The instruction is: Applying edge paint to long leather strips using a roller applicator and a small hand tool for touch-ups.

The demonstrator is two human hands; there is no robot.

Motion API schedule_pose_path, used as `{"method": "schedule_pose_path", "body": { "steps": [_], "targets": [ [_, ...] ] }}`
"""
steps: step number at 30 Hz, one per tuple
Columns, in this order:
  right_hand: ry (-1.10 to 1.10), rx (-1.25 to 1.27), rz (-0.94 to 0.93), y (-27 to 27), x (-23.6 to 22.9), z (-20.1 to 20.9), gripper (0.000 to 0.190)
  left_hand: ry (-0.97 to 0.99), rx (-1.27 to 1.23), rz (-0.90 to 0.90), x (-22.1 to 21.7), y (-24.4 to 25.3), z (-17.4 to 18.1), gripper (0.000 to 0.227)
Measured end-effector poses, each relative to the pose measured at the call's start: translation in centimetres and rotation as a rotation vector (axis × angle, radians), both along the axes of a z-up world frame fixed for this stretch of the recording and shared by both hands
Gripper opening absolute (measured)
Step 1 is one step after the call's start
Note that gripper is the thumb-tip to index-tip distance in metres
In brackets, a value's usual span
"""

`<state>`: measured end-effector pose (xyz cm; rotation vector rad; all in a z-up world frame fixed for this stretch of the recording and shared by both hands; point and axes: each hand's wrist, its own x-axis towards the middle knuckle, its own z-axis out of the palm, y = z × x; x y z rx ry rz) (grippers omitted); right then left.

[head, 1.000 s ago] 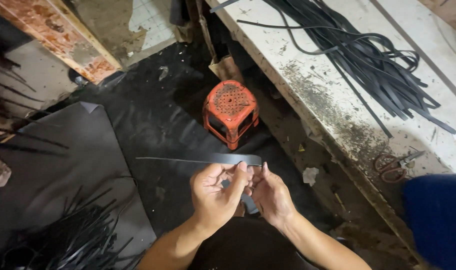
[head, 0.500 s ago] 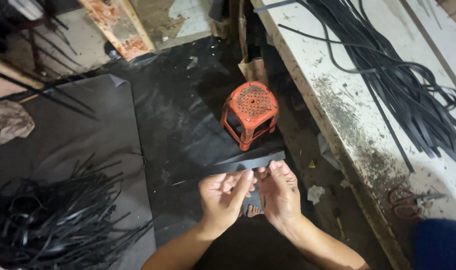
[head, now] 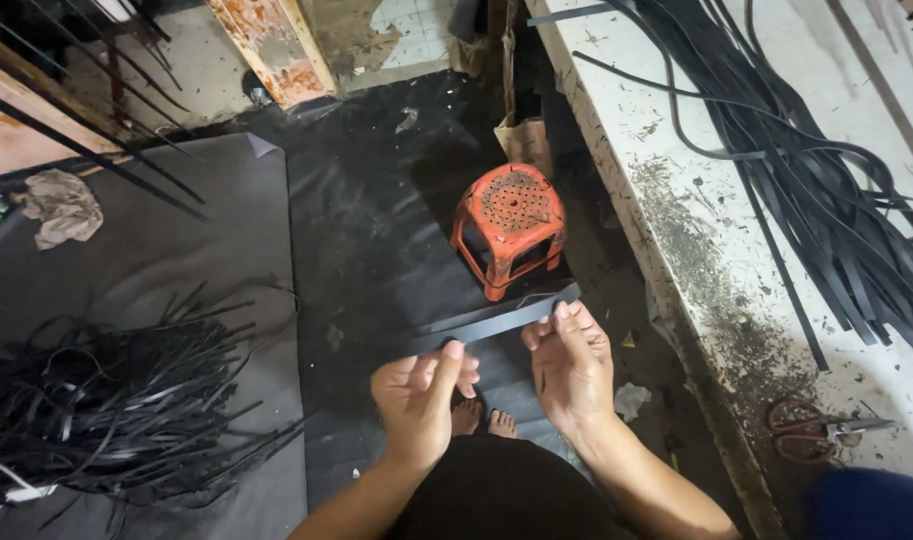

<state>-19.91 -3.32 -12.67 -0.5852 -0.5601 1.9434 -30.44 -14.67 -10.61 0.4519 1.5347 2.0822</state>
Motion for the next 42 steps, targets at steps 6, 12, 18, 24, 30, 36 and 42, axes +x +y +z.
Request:
{"method": "schedule_pose_path", "body": {
  "steps": [6,12,18,24,30,36,42],
  "targets": [
    [-0.008,0.117,0.129,-1.8,0.1,0.6,0.017,-0.037,-0.017,-0.043,1.8,1.8,1.5,0.033],
    [0.002,-0.022,0.051,0.6,1.0,0.0,0.01,-0.104,-0.137,0.066,1.5,0.0,1.2,0.036],
    [-0.04,0.166,0.059,-0.9,0.6,0.4,0.019,-0.115,0.12,-0.036,2.7,1.2,-0.4,0.023],
    [0.0,0.043,0.043,0.1,1.1,-0.2,0.018,-0.099,0.098,-0.031,2.4,0.9,0.2,0.026],
    [-0.054,0.148,0.027,-0.3,0.9,0.7,0.018,-0.214,0.234,-0.057,2.4,0.9,-2.3,0.004],
    [0.045,0.057,0.026,0.0,0.5,0.5,0.018,-0.213,0.159,-0.039,2.0,1.2,-0.7,0.016],
    [-0.026,0.06,-0.031,0.7,0.5,-0.2,0.017,-0.241,0.33,-0.047,1.1,0.6,-2.9,0.006]
  ]
}}
